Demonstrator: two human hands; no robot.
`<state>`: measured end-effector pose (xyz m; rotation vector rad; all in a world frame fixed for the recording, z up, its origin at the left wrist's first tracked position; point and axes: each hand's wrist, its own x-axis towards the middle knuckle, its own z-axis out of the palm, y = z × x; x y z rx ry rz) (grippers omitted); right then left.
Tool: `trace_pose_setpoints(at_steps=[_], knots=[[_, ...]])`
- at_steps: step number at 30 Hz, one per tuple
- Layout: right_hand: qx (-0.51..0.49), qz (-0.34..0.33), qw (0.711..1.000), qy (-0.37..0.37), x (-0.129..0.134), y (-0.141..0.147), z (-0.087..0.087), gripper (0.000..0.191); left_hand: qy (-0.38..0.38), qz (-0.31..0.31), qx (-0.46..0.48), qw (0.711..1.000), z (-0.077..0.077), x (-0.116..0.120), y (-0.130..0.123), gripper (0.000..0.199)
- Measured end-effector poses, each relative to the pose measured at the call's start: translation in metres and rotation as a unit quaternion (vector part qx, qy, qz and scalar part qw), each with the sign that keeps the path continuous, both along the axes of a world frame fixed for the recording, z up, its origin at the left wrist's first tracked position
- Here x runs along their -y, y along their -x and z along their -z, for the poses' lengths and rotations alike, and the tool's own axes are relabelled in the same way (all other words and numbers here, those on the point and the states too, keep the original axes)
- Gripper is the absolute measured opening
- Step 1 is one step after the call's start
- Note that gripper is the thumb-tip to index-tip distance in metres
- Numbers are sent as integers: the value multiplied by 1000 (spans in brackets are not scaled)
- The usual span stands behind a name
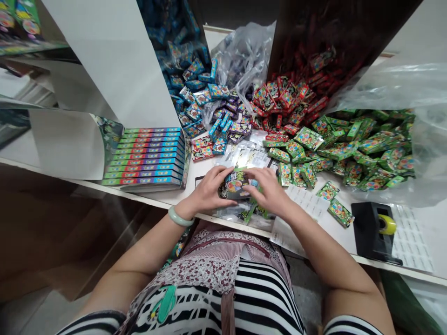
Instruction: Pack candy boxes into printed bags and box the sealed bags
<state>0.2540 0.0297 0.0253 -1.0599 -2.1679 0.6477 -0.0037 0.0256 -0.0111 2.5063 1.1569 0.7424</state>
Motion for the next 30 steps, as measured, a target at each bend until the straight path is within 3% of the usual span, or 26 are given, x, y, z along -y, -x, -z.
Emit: trace_pose_setpoints(at_steps=[2, 4, 9, 11, 14, 18, 21, 24, 26, 28, 30], knots=[[-47, 67, 997, 7, -34, -8, -2, 33, 3, -11, 0, 1000, -1, -2, 3, 105], [-58, 152, 987, -5, -84, -15, -6, 31, 3, -16, -6, 1000, -3, -3, 8, 105], [136, 270, 951, -69, -213, -1, -23, 34, -20, -11, -8, 1000, -9, 3, 15, 106], [196, 304, 927, -99, -243, 11, -27, 43, -27, -17, -6, 999, -11, 5, 17, 106], [210, 315, 918, -119, -260, 19, -28, 40, -21, -29, -1, 999, -12, 4, 22, 108], [88, 288, 949, -87, -242, 9, -25, 22, -17, -34, 23, 999, -10, -1, 30, 108], [-74, 207, 974, 56, -201, -4, -18, 27, -6, -39, 41, 998, -6, -3, 34, 105], [-159, 130, 960, 190, -149, -16, -10, 39, -4, -47, 45, 998, -4, -2, 36, 103], [-134, 131, 968, 167, -114, -21, -4, 39, -6, -51, 40, 998, -3, 0, 36, 102], [-38, 146, 987, 59, -85, -21, 2, 30, -5, -49, 32, 998, -3, 2, 36, 101], [94, 131, 986, -43, -61, -15, 8, 22, -6, -43, 25, 999, -4, 3, 35, 102]])
